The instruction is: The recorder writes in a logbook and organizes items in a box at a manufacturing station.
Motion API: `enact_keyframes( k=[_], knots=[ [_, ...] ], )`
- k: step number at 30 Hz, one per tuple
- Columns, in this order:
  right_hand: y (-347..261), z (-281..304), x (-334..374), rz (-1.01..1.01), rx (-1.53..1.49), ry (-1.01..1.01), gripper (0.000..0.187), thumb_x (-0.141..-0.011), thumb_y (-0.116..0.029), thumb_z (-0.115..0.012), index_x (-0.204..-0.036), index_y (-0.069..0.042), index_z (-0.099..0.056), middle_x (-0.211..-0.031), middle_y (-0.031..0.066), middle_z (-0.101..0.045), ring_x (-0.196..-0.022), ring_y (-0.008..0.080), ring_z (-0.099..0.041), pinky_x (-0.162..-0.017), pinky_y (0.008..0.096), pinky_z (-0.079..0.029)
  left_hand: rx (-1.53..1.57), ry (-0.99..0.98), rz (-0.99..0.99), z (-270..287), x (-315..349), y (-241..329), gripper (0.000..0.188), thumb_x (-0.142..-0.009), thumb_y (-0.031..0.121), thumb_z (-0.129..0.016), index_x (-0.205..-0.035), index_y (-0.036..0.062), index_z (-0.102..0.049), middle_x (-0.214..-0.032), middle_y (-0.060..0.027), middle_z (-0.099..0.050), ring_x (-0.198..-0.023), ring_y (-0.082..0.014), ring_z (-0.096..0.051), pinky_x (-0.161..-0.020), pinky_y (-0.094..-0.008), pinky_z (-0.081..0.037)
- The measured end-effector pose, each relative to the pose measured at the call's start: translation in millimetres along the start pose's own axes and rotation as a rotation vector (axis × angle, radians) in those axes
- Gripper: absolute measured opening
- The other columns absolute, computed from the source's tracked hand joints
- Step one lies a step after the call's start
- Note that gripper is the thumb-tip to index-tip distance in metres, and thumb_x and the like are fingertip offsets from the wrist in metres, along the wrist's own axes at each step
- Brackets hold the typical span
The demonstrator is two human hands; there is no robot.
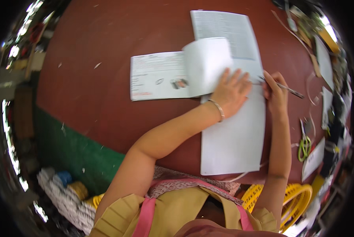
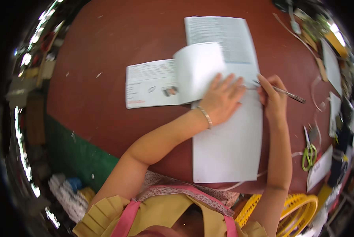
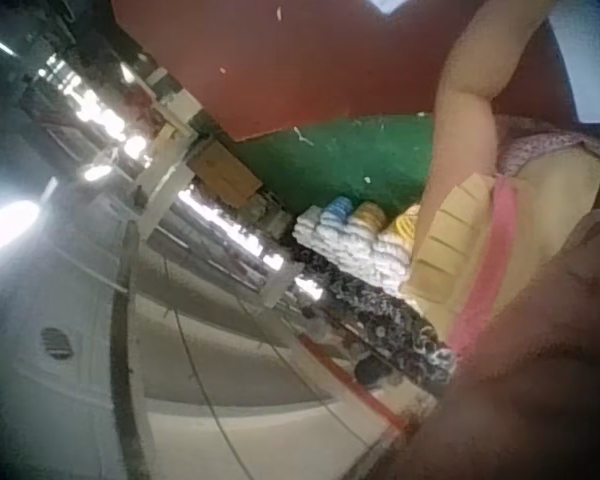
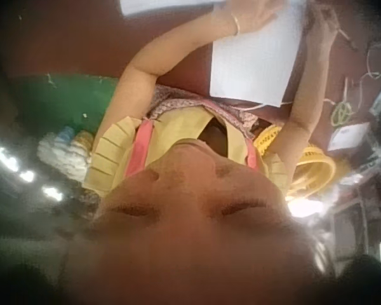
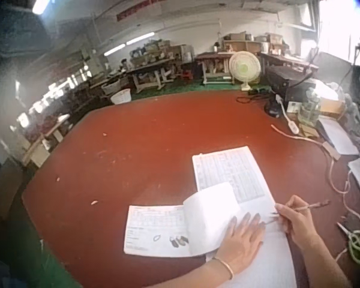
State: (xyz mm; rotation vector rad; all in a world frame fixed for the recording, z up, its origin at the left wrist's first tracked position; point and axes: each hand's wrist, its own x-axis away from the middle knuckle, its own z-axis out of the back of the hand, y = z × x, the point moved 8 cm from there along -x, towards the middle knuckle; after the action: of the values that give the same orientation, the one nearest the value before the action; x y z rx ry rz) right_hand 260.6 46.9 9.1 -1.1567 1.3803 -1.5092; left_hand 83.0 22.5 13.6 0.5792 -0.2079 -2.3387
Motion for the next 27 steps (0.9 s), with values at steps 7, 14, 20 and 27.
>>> enact_keyframes(
  k=[7,14,20,27],
  knots=[
    [-0.4,-6.5,-3.5,-0.040,0.060,0.004,0.042,-0.087,-0.013,-0.081,-0.066,-0.015,-0.045,-0.055,-0.0072,-0.042,-0.042,0.0003,-0.031,-0.040,0.0196,-0.020,-0.034,0.030,-0.014,3.1,1.9,2.1,0.045,-0.097,0.031,-0.061,-0.136,0.0090,-0.055,-0.152,-0.0155,-0.046,-0.144,-0.0377,-0.037,-0.118,-0.0611,-0.024],
    [-3.6,-2.5,-0.4,0.022,0.115,0.091,0.043,-0.084,-0.010,-0.083,-0.064,-0.015,-0.045,-0.056,-0.0087,-0.039,-0.047,0.0003,-0.031,-0.044,0.0214,-0.020,-0.002,0.009,-0.012,2.2,0.1,1.6,0.045,-0.095,0.027,-0.064,-0.134,0.0075,-0.053,-0.153,-0.0160,-0.044,-0.144,-0.0386,-0.036,-0.118,-0.0616,-0.024],
    [-2.6,-4.6,-3.9,0.060,0.082,0.067,0.039,-0.082,-0.008,-0.082,-0.065,-0.013,-0.048,-0.056,-0.0079,-0.040,-0.048,0.0017,-0.033,-0.045,0.0231,-0.023,0.021,0.032,-0.075,7.2,-2.2,6.3,0.036,-0.093,0.022,-0.063,-0.129,0.0168,-0.062,-0.150,-0.0179,-0.048,-0.140,-0.0421,-0.042,-0.115,-0.0648,-0.028],
    [-5.1,1.2,-1.8,0.142,0.057,0.060,0.047,-0.077,-0.013,-0.089,-0.062,-0.012,-0.044,-0.058,-0.0046,-0.047,-0.052,0.0032,-0.043,-0.046,0.0233,-0.029,-0.088,-0.037,-0.090,4.1,-4.7,9.2,0.047,-0.091,0.014,-0.064,-0.135,0.0292,-0.065,-0.154,-0.0035,-0.049,-0.140,-0.0412,-0.043,-0.114,-0.0636,-0.030]
  ],
)
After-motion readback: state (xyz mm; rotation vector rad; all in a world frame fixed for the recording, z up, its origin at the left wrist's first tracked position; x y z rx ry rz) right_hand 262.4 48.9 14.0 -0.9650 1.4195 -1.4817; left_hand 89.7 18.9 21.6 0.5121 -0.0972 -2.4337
